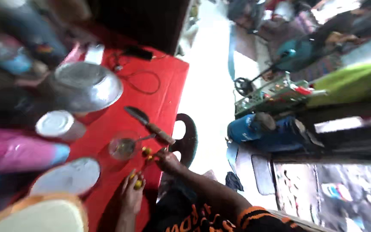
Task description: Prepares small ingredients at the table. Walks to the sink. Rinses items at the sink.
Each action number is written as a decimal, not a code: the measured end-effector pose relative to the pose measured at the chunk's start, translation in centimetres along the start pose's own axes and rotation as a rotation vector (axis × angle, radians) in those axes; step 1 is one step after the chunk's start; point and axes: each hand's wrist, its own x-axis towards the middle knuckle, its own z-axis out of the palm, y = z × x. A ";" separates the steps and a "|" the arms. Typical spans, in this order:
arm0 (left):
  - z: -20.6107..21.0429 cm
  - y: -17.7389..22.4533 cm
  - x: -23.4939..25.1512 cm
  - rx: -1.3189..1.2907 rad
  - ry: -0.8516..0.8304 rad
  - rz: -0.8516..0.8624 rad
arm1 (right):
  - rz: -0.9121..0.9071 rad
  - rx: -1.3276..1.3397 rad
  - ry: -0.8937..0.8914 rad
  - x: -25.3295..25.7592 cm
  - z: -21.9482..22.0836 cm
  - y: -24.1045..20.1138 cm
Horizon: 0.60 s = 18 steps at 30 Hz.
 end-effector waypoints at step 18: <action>0.8 -0.3 -0.7 0.022 0.023 0.029 | 0.123 -0.141 0.292 3.3 -4.2 1.2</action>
